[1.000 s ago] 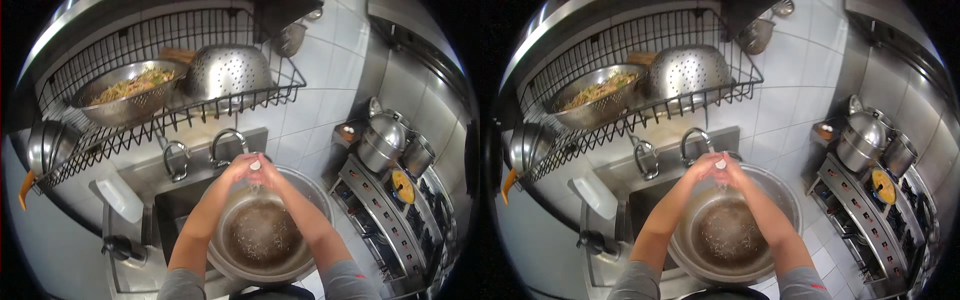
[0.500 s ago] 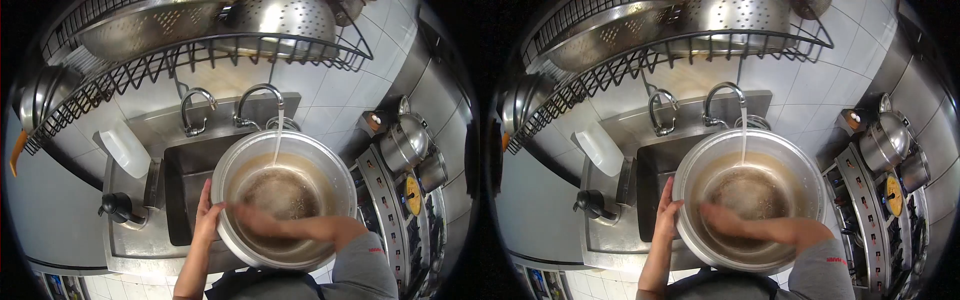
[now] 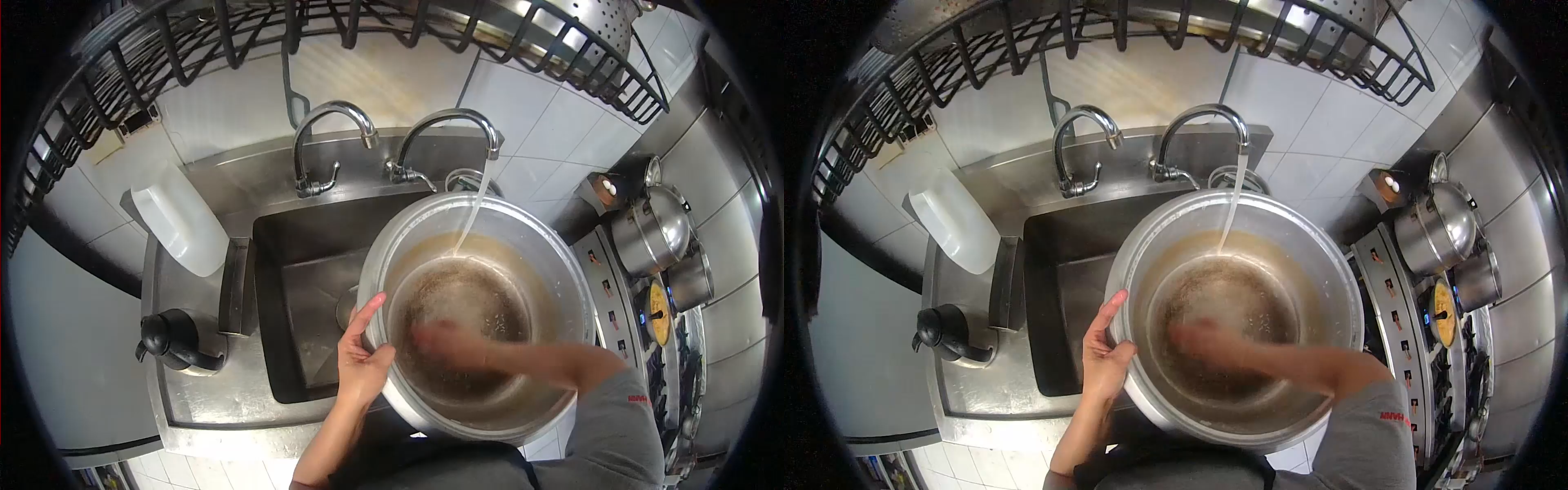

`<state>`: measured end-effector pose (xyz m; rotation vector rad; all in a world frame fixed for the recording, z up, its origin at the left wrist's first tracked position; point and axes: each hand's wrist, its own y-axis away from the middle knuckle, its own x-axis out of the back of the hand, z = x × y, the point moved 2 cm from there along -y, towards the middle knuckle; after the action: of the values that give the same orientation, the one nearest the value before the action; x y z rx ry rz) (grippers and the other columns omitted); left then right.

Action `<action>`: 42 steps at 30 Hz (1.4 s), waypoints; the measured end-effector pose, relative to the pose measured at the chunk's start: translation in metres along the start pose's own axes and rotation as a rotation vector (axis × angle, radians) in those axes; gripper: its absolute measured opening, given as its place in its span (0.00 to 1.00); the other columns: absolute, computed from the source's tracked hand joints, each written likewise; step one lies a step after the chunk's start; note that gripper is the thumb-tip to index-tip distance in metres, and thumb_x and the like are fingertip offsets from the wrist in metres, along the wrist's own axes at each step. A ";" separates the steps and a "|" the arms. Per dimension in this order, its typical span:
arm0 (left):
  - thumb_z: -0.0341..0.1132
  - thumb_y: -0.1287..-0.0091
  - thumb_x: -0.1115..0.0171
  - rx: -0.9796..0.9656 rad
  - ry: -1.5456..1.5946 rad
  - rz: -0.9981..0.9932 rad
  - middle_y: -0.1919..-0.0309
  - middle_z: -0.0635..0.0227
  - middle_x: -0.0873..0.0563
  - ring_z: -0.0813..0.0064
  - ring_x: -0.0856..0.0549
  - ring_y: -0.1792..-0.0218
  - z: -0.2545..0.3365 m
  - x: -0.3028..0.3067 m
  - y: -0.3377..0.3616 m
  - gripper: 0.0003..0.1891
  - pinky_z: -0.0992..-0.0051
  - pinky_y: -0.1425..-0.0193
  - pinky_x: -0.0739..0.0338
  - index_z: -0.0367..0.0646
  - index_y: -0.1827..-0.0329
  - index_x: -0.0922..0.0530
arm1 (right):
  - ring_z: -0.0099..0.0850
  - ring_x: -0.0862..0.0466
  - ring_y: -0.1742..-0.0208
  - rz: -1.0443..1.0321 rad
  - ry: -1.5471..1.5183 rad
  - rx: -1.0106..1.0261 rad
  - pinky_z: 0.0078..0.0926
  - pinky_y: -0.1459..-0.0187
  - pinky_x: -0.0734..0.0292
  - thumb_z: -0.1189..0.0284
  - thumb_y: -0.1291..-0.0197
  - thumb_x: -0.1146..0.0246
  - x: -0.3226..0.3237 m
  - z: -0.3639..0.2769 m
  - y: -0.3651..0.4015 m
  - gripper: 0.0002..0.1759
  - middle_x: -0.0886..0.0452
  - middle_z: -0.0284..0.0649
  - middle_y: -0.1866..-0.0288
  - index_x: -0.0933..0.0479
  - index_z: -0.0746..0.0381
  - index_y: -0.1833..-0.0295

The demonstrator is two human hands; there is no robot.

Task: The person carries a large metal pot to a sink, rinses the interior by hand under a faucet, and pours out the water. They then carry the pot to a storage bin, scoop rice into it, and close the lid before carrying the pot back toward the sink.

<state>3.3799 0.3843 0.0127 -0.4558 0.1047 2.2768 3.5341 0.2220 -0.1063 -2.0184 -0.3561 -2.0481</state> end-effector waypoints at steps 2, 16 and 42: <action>0.15 0.58 0.52 0.001 -0.025 -0.007 0.44 0.64 0.25 0.71 0.32 0.38 0.002 0.000 0.000 0.34 0.74 0.31 0.48 0.41 0.42 0.27 | 0.37 0.37 0.32 0.004 -0.188 -0.235 0.38 0.37 0.37 0.70 0.40 0.49 -0.040 0.014 -0.004 0.23 0.35 0.41 0.33 0.34 0.57 0.37; 0.16 0.58 0.50 -0.017 0.003 0.016 0.43 0.61 0.26 0.69 0.33 0.37 -0.002 -0.001 0.002 0.32 0.70 0.29 0.53 0.38 0.43 0.27 | 0.43 0.26 0.48 0.059 -0.908 -0.859 0.39 0.48 0.32 0.68 0.40 0.45 0.066 0.022 -0.078 0.18 0.25 0.47 0.49 0.26 0.54 0.44; 0.33 0.44 0.43 0.221 0.110 0.066 0.37 0.57 0.33 0.65 0.33 0.37 -0.033 0.005 0.063 0.38 0.69 0.33 0.42 0.38 0.30 0.48 | 0.37 0.40 0.30 -0.084 0.180 -0.178 0.37 0.32 0.44 0.75 0.47 0.46 0.013 -0.003 -0.045 0.30 0.39 0.38 0.30 0.36 0.56 0.35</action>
<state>3.3407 0.3375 -0.0239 -0.4664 0.4280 2.2707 3.5156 0.2632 -0.0938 -1.9239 -0.2345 -2.3682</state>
